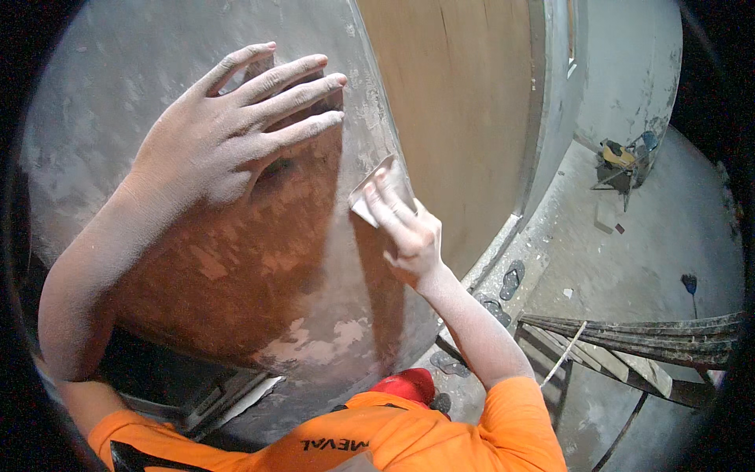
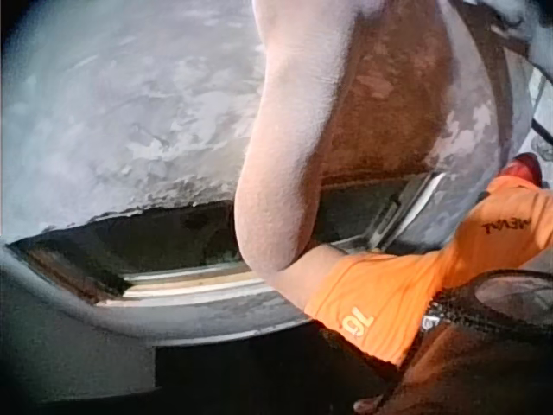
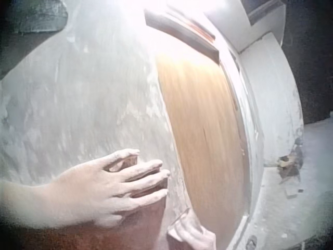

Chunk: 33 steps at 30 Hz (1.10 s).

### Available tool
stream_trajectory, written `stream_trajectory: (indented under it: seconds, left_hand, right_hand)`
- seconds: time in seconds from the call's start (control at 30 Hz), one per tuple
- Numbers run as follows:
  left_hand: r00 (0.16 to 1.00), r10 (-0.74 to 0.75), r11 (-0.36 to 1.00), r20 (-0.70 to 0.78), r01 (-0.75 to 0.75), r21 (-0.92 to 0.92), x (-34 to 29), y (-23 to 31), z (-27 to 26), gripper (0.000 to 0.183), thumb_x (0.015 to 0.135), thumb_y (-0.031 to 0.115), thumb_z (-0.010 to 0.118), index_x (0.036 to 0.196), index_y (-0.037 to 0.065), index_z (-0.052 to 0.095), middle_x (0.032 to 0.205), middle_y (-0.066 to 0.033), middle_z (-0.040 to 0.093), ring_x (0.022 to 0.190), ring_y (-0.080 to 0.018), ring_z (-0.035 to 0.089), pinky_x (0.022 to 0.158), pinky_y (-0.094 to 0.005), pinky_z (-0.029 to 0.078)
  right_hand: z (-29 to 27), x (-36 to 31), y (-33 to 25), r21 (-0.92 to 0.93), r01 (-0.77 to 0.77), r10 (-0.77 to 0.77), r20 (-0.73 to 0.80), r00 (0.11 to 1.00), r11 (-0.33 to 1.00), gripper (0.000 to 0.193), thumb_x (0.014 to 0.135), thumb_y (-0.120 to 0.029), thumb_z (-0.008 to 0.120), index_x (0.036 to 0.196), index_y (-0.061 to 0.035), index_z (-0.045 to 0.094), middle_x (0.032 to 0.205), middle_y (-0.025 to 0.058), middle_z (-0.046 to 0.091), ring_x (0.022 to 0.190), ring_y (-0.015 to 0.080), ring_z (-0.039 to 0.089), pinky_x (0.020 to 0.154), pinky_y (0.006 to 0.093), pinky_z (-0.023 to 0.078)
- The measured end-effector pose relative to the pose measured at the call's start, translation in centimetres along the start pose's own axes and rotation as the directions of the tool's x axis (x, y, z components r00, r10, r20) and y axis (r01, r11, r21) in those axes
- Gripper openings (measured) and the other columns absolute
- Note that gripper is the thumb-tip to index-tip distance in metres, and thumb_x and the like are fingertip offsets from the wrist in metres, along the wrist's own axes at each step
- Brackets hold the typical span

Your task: The person sands sections of a plastered wall using a piece of sandpaper held by hand, moving between different parts of the wall and repositioning a wooden step ladder as needed to reach higher sections.

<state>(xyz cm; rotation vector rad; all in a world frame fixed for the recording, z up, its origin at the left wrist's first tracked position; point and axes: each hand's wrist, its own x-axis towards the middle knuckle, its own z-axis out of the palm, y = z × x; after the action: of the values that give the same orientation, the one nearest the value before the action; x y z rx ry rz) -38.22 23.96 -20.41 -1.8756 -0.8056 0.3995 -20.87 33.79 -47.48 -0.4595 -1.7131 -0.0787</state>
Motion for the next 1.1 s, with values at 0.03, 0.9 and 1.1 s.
stream_trajectory:
  seconds: [0.03,0.9,1.1]
  left_hand:
    - [1.000,0.002,1.000,-0.002,-0.002,-0.007,0.2,0.0,0.0,0.066,0.088,0.028,0.062,0.153,0.027,0.053,0.171,0.0030,0.036,0.159,-0.0135,0.030,0.133,-0.0466,0.019]
    - [0.990,-0.139,0.989,-0.005,0.139,0.051,-0.5,-2.0,-4.5,0.067,0.092,0.043,0.070,0.154,0.027,0.052,0.168,0.0007,0.041,0.156,-0.0182,0.035,0.131,-0.0474,0.023]
    - [0.992,-0.121,0.992,-0.036,0.122,0.016,-0.6,-3.5,-4.1,0.060,0.095,0.040,0.069,0.152,0.026,0.055,0.168,0.0010,0.041,0.156,-0.0184,0.035,0.130,-0.0468,0.025]
  right_hand:
    - [-0.1,0.1,0.7,-0.012,0.072,-0.072,0.012,0.997,0.997,0.073,0.066,0.003,0.068,0.138,-0.0099,0.070,0.144,0.0157,0.066,0.118,0.0380,0.071,0.086,0.0399,0.061]
    - [-0.3,4.0,3.3,0.025,0.198,-0.188,-0.221,0.957,0.980,0.036,0.086,-0.003,0.066,0.120,0.0034,0.076,0.126,0.0249,0.073,0.105,0.0326,0.078,0.073,0.0354,0.059]
    - [-2.1,12.0,1.4,0.117,0.185,-0.161,-0.190,0.968,0.976,0.039,0.086,0.000,0.068,0.124,0.0023,0.074,0.132,0.0250,0.070,0.109,0.0364,0.076,0.082,0.0382,0.062]
